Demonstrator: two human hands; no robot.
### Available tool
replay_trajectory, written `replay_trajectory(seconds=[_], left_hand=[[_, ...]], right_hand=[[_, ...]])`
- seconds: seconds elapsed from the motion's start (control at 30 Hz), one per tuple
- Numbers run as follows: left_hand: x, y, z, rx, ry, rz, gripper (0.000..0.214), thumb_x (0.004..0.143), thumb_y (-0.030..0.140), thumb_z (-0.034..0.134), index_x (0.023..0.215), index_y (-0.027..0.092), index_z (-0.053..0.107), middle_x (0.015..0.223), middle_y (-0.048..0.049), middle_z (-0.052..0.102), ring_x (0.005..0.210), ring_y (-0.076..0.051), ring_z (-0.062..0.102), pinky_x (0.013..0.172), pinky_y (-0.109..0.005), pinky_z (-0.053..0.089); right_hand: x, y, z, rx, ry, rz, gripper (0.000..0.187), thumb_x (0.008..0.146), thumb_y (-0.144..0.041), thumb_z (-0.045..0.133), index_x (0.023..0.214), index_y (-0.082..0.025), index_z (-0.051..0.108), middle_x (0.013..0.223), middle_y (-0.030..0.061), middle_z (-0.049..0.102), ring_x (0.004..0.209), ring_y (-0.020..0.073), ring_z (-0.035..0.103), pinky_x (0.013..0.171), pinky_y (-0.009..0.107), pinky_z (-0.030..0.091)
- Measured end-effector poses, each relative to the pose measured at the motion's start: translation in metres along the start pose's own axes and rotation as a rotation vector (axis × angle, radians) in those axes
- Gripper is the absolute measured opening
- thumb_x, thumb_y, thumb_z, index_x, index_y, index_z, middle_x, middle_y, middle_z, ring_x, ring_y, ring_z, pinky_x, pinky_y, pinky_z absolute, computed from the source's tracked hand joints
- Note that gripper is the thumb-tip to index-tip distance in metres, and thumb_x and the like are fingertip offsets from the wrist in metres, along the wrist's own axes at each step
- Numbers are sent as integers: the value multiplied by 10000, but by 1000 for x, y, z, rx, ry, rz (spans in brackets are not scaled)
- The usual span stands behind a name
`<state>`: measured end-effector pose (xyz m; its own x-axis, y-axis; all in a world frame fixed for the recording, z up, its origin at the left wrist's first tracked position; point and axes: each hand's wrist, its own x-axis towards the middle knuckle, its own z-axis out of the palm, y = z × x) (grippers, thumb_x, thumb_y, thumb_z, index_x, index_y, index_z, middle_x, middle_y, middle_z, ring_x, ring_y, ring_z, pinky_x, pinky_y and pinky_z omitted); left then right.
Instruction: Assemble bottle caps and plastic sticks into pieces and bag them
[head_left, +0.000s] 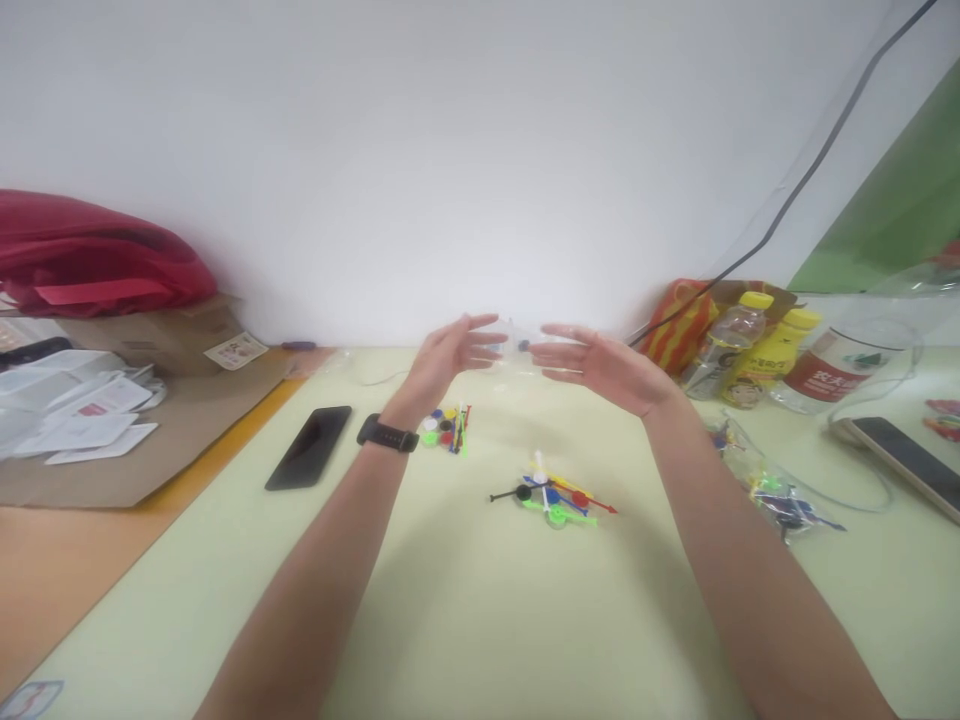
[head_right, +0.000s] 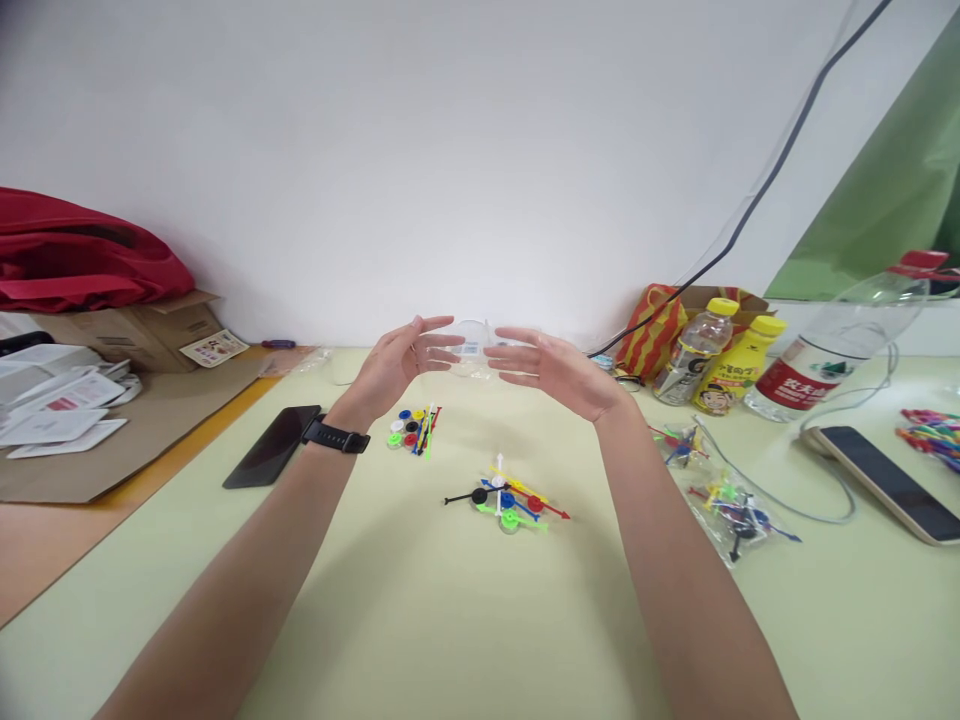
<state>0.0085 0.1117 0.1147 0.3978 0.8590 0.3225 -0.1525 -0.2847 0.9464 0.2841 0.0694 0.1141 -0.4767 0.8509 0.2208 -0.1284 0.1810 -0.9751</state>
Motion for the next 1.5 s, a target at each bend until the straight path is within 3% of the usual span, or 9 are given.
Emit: replay_trajectory(seconds=[0.17, 0.33, 0.53, 0.73, 1.03, 1.2, 1.3, 1.4, 1.5], left_hand=[[1, 0, -5, -48, 27, -2, 592, 974, 651, 539, 1351, 210, 654, 1273, -157, 727, 1042, -281, 732, 928, -412, 556], [1, -4, 5, -67, -33, -21, 583, 977, 655, 526, 1324, 208, 663, 1267, -153, 729, 1057, -285, 733, 943, -418, 546], [-2, -5, 22, -112, -125, 8, 568, 1009, 633, 478, 1323, 193, 652, 1275, -165, 722, 1139, -311, 705, 991, -461, 520], [-3, -1, 31, -135, -112, 24, 570, 1010, 624, 479, 1315, 176, 655, 1287, -173, 714, 1197, -342, 675, 964, -449, 525], [-3, 5, 26, -64, -83, 35, 522, 1007, 613, 488, 1238, 192, 694, 1232, -132, 740, 1149, -301, 695, 1004, -461, 529], [-5, 14, 13, 172, 19, 118, 583, 1014, 661, 419, 1256, 199, 679, 1261, -135, 728, 1111, -265, 705, 989, -428, 535], [-10, 25, 10, 376, 38, 209, 519, 1040, 606, 415, 1257, 210, 673, 1251, -120, 728, 1116, -245, 697, 983, -408, 532], [-15, 32, 17, 602, 11, 331, 424, 1033, 539, 492, 1277, 234, 656, 1257, -94, 717, 1153, -241, 674, 1008, -410, 521], [-20, 28, 31, 913, 4, 507, 453, 977, 465, 619, 1367, 234, 602, 1353, -102, 657, 1326, -292, 547, 1137, -479, 427]], right_hand=[[4, 3, -6, 45, 131, -84, 514, 856, -657, 688, 1242, -319, 714, 1347, 65, 710, 1323, 333, 604, 1117, 531, 461], [3, 8, -6, -5, -24, -55, 431, 887, -591, 704, 1177, -279, 767, 1411, 68, 669, 1365, 323, 567, 1170, 507, 418], [0, 6, -1, -32, -331, -50, 516, 939, -591, 645, 1361, -296, 672, 1520, 74, 574, 1445, 321, 479, 1217, 549, 330], [3, 8, 8, 25, -414, -72, 656, 947, -720, 518, 1474, -332, 559, 1568, 66, 520, 1487, 313, 418, 1231, 549, 285], [-2, -6, 17, 5, -406, 8, 1020, 780, -937, 454, 1609, -354, 333, 1669, 77, 360, 1532, 358, 315, 1224, 587, 244], [-3, -5, 12, -53, -432, 10, 933, 849, -898, 397, 1610, -362, 329, 1652, 66, 395, 1543, 332, 305, 1236, 580, 230], [-3, -3, 11, -159, -450, 31, 932, 852, -858, 483, 1618, -355, 313, 1646, 73, 403, 1537, 324, 323, 1241, 563, 246], [-2, -3, 13, -259, -431, 51, 853, 900, -746, 569, 1618, -368, 305, 1658, 67, 381, 1531, 311, 340, 1248, 557, 250], [0, 1, 18, -240, -329, 91, 655, 985, -654, 518, 1570, -383, 403, 1677, 27, 345, 1532, 278, 342, 1254, 539, 263]])
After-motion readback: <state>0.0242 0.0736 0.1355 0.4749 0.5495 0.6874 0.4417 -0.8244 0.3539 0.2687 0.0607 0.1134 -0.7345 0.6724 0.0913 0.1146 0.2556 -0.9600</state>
